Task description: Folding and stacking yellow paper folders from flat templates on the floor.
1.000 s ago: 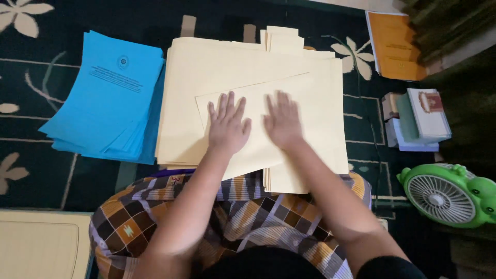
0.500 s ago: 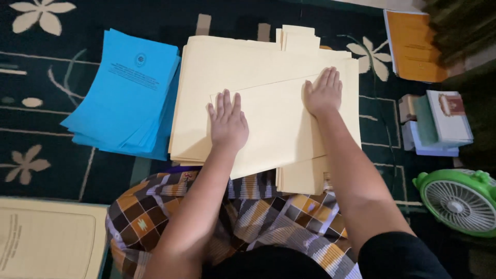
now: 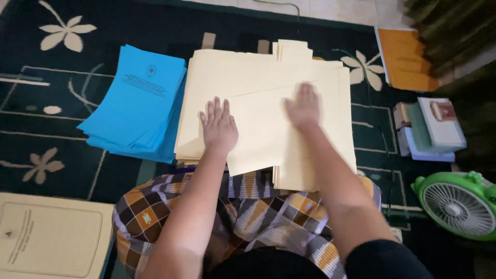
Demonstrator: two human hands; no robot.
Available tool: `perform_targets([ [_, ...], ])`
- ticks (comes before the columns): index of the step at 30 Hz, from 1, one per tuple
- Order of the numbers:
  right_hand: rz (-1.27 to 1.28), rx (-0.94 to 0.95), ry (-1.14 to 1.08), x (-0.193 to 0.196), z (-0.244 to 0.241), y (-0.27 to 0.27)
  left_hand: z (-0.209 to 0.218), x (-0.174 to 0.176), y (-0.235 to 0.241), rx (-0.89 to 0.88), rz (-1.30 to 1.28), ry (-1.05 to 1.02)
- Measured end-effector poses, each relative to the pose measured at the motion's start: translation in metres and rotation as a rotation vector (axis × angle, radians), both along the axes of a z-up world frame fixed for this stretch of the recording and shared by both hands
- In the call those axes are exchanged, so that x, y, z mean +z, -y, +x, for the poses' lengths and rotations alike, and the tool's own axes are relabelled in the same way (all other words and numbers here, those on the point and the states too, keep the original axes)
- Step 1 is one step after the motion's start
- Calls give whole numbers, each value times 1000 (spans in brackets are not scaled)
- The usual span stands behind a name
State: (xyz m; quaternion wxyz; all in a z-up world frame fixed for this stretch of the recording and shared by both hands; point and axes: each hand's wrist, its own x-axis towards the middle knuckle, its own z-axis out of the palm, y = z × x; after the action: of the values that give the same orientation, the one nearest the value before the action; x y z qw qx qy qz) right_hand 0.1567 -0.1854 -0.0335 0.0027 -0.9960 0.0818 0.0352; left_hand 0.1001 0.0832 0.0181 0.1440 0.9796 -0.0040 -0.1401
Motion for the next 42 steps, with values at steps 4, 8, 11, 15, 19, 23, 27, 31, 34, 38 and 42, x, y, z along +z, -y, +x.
perform_targets([
  [4,-36,-48,-31,9,-39,54,-3,7,-2,17,-38,34],
  [8,-73,-46,-74,21,-99,32,0,1,0,47,-22,29],
  [11,-79,-12,-88,16,-121,0,-2,-8,0,70,-39,33],
  [15,-75,205,-69,21,-112,-69,-1,-9,-1,85,-69,46],
  [19,-15,366,-161,33,-76,-131,1,-6,-4,78,-59,21],
  [23,52,353,-107,13,-18,-125,5,-15,-2,90,-33,3],
  [27,29,48,-10,-10,31,-56,4,-7,0,107,-30,14],
  [31,-96,-81,-33,-18,39,30,6,-5,-2,102,-34,15],
  [34,-72,-136,-23,-2,6,47,7,-4,-3,101,-51,30],
  [38,-61,-206,-81,3,-48,36,6,-7,-5,107,-51,12],
  [42,-12,-249,-98,6,-94,19,1,-17,-3,122,-22,36],
])
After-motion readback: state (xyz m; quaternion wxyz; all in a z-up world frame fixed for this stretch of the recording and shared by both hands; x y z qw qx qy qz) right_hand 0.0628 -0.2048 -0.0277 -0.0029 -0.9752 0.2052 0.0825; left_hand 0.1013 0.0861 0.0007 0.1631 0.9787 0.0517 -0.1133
